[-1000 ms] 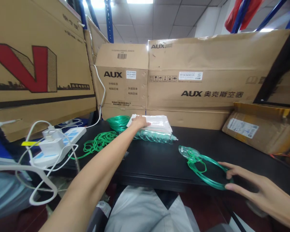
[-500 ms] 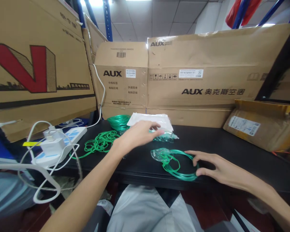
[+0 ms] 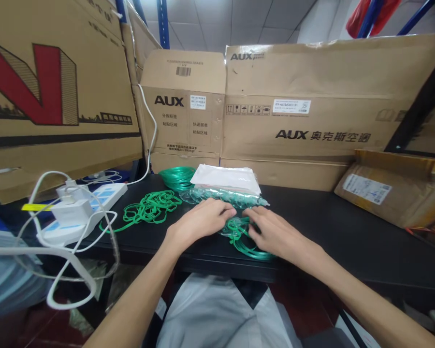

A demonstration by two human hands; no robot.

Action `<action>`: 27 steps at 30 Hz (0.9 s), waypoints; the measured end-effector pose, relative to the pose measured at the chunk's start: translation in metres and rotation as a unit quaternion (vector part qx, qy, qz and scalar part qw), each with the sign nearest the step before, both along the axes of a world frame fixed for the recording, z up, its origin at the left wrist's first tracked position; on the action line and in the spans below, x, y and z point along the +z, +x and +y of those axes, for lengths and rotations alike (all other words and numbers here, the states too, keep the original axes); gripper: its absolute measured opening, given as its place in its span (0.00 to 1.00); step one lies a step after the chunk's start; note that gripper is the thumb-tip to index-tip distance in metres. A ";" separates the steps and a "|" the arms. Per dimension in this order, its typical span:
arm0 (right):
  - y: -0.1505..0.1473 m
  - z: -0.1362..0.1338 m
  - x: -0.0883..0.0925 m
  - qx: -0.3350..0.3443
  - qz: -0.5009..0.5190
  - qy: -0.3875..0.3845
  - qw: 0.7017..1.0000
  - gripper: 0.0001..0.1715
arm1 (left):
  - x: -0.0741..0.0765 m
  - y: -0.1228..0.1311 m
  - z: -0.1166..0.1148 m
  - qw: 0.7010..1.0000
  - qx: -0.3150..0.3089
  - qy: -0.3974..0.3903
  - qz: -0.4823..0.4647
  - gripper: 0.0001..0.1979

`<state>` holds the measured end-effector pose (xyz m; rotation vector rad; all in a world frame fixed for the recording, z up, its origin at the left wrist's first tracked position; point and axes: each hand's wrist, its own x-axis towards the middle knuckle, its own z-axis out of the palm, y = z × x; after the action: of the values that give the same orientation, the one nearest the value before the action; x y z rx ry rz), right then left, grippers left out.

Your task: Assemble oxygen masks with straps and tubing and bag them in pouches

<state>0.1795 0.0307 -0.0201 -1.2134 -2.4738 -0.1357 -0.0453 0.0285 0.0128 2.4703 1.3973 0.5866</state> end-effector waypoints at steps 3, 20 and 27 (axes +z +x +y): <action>-0.008 0.004 -0.008 0.001 -0.033 -0.008 0.999 0.15 | -0.009 -0.002 0.000 0.999 0.021 -0.004 -0.035 0.23; 0.004 0.012 -0.020 -0.001 0.104 -0.117 0.988 0.11 | -0.014 0.019 -0.001 0.983 -0.031 -0.158 -0.091 0.30; 0.008 0.012 -0.024 0.007 0.108 -0.147 0.983 0.10 | -0.014 0.037 -0.021 0.994 0.037 -0.084 -0.057 0.23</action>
<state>0.1872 0.0428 -0.0439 -1.2487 -2.3665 0.3589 -0.0080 0.0079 -0.0009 2.2284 1.4362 0.5888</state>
